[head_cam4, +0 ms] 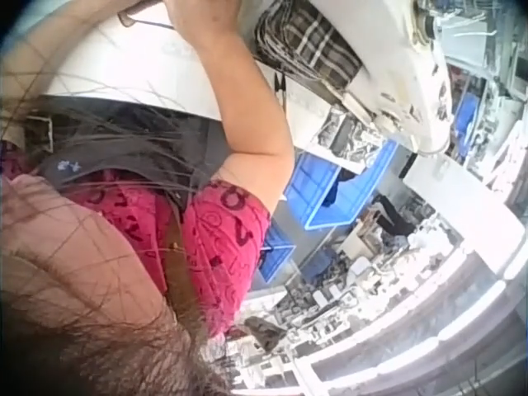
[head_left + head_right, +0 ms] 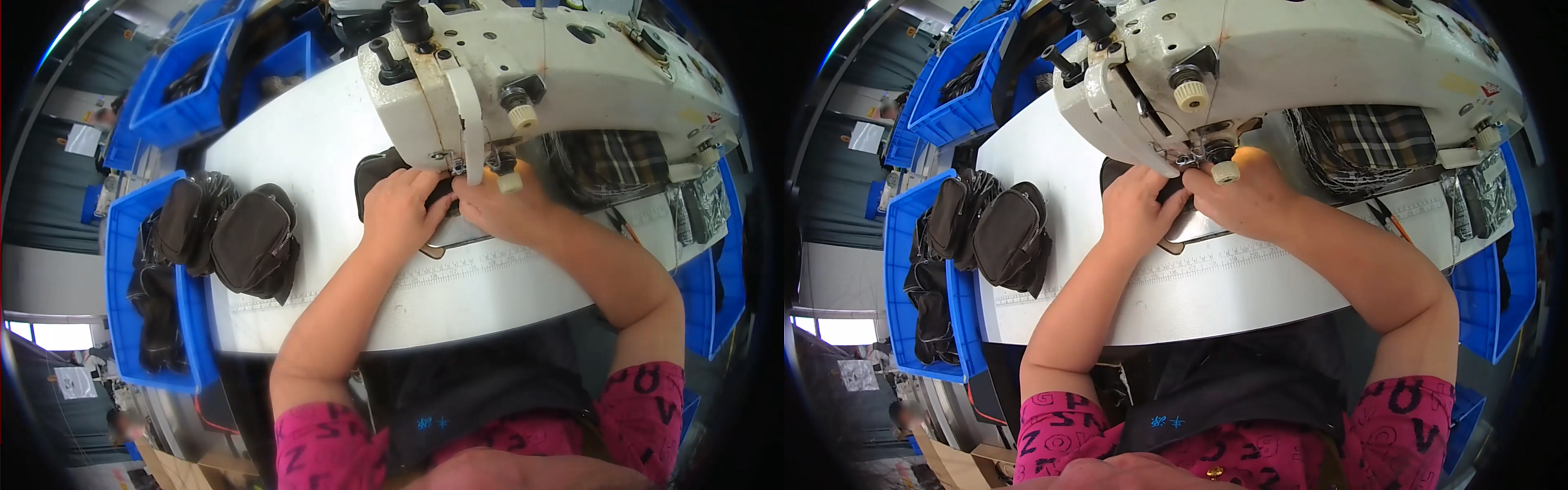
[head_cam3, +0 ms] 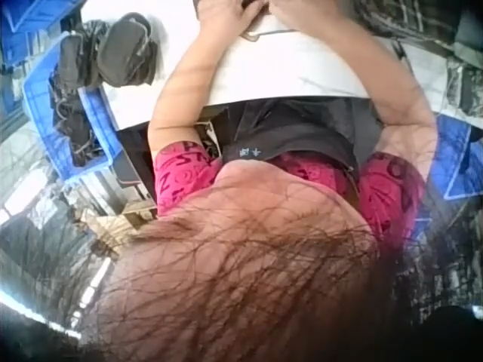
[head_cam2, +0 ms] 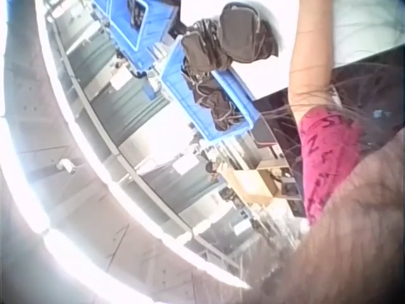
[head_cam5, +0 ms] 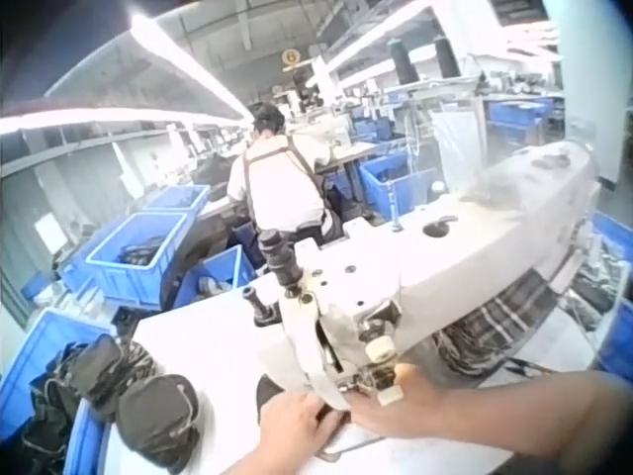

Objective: Sewing pieces of leather together using a sewing machine.

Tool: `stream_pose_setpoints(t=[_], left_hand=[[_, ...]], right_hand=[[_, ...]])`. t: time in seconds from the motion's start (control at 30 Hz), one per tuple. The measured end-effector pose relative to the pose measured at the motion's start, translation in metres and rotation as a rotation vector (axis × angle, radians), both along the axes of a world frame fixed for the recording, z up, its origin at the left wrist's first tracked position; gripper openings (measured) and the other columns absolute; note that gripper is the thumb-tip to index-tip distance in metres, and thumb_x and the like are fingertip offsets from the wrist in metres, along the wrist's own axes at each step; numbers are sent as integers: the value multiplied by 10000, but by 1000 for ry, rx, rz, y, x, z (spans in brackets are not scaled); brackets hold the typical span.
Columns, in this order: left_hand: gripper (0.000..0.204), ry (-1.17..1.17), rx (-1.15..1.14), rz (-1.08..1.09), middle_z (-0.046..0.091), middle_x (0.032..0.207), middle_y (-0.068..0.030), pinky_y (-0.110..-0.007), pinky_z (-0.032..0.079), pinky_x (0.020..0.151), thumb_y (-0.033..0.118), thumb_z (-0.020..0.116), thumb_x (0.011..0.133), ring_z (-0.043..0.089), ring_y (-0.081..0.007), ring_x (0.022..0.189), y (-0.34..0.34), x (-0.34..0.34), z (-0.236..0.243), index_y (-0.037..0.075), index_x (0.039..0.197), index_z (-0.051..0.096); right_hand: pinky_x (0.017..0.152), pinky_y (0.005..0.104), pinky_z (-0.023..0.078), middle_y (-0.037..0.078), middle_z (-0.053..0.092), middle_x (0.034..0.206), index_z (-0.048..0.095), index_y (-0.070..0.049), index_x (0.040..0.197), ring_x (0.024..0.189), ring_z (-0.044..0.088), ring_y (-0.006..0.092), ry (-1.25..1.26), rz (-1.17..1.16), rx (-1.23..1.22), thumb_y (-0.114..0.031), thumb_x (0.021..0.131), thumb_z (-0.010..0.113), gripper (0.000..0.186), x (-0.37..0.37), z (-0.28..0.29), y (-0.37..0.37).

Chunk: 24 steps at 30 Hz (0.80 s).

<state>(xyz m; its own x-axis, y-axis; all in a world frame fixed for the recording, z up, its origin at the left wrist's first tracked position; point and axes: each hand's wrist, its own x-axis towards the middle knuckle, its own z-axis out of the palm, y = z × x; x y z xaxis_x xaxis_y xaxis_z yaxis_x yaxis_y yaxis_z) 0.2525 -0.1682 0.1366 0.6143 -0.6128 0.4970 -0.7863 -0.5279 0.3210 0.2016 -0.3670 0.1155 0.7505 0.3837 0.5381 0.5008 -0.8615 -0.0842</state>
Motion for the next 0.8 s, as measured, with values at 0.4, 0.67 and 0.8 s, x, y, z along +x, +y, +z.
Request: stream_pose_setpoints(t=[0.4, 0.67, 0.8], left_hand=[[129, 72, 37, 153, 687, 757, -76, -415, 538, 621, 113, 711, 804, 683, -299, 711, -2, 4, -12, 115, 933, 702], [246, -109, -16, 85, 679, 937, -42, -393, 523, 672, 130, 785, 751, 653, -257, 821, 1, -1, 1, 91, 969, 676], [301, -135, 12, 63, 695, 1007, -47, -408, 553, 721, 106, 788, 749, 668, -301, 924, 3, -2, 0, 101, 1034, 692]], right_hand=[[562, 398, 506, 9, 629, 775, 586, -146, 892, 657, 643, 262, -329, 19, -200, -153, 799, 742, 182, 2, -9, 1], [559, 382, 515, 32, 643, 797, 620, -125, 943, 671, 654, 250, -207, -31, -20, -175, 827, 767, 194, -1, 1, 5], [598, 368, 527, 28, 666, 844, 614, -121, 940, 721, 676, 243, -199, -60, -280, -132, 825, 725, 161, -4, 5, 5]])
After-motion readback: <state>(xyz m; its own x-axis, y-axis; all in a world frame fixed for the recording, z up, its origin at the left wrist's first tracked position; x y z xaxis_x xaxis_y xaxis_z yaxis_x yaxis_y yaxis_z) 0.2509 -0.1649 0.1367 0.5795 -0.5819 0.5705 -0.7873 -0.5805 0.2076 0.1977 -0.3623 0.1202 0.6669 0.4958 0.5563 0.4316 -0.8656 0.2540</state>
